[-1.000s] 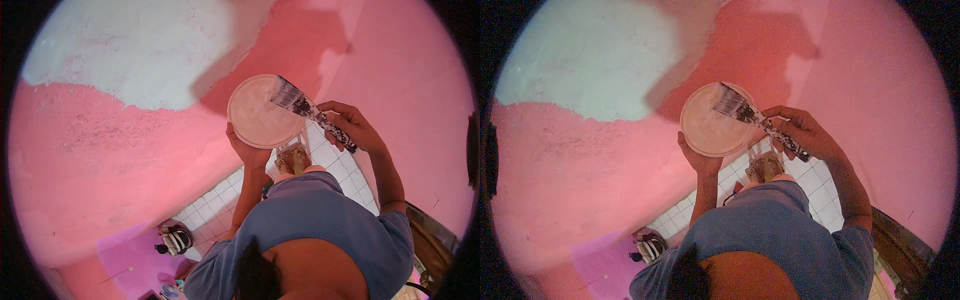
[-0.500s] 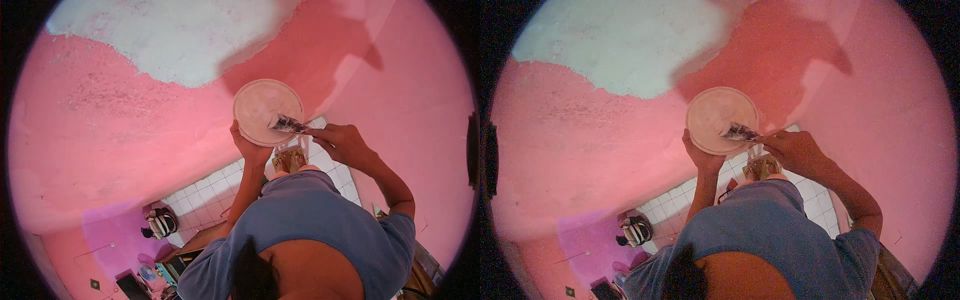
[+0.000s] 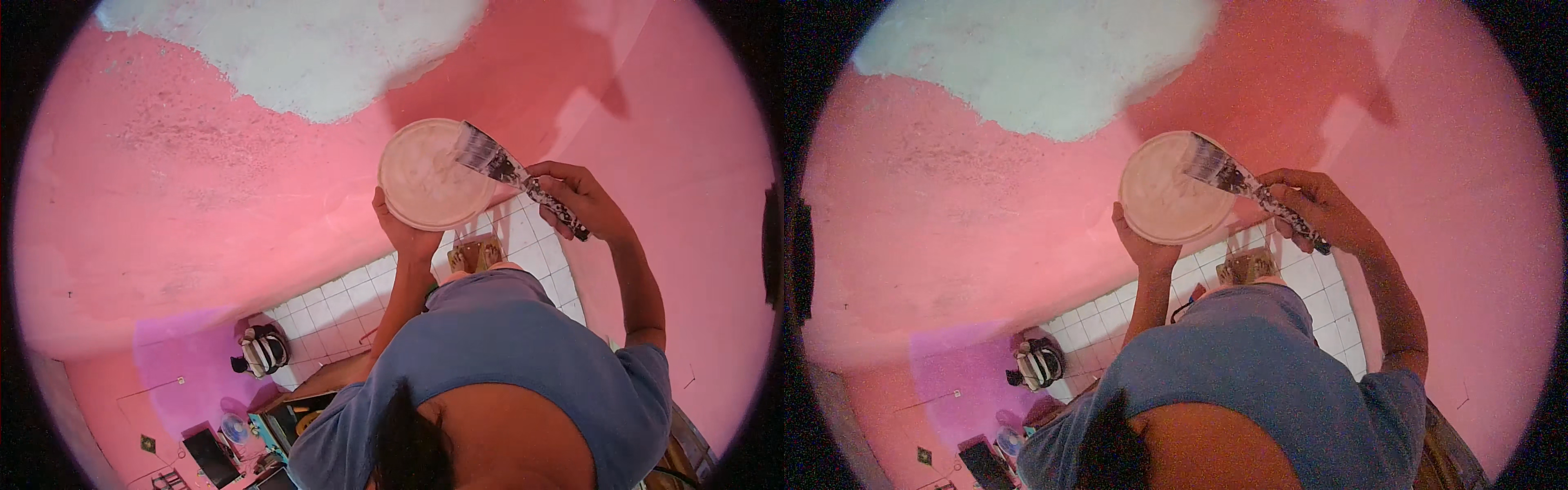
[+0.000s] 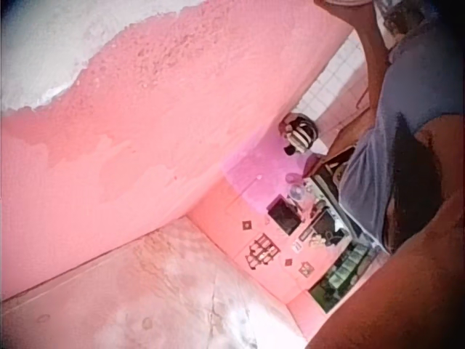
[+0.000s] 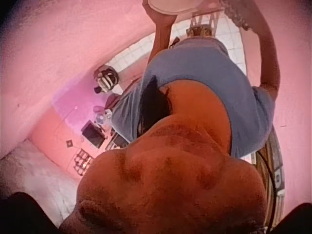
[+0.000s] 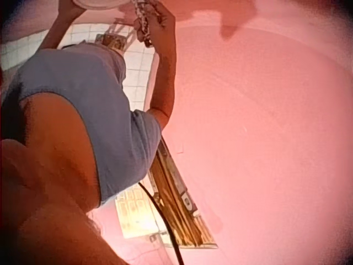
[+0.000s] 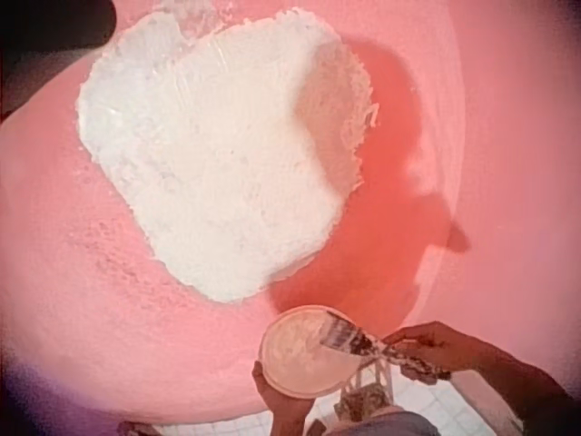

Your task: The person applies white plaster to a pink wall using a putty knife. They hold a bucket of plaster in one hand and spread the material onto the wall surface with the tool in the other hand.

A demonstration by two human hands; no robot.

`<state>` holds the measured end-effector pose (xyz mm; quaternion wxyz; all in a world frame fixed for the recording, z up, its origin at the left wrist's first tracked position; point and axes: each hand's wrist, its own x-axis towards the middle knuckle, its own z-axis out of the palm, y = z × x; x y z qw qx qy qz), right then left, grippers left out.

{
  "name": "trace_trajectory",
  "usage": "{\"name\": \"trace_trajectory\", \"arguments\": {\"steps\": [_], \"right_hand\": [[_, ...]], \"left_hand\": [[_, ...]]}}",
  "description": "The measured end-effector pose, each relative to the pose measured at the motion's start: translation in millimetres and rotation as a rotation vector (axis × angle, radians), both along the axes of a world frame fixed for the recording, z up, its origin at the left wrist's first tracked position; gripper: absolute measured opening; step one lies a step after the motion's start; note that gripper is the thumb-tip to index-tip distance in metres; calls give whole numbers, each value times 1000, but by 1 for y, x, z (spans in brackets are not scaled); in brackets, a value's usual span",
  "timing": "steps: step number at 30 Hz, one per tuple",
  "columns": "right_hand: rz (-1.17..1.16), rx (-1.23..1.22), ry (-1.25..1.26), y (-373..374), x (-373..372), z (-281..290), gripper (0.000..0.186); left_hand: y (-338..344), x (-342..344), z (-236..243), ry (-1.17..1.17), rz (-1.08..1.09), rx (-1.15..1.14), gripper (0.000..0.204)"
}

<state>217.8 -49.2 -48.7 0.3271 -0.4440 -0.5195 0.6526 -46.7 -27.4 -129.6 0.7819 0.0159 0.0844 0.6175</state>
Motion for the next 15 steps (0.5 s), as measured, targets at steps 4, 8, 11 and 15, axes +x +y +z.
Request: {"name": "trace_trajectory", "arguments": {"steps": [4,8,11,15], "right_hand": [[3,-89,200,3,-3,-2,31],[28,-153,461,4,-8,-12,36],[62,-99,316,9,-14,-12,36],[95,249,53,22,-28,-22,30]], "left_hand": [[-1,-4,5,143,67,18,62],[-3,-6,8,133,81,56,62],[-4,-5,13,228,108,20,63],[-1,-8,2,350,154,-106,63]]}}
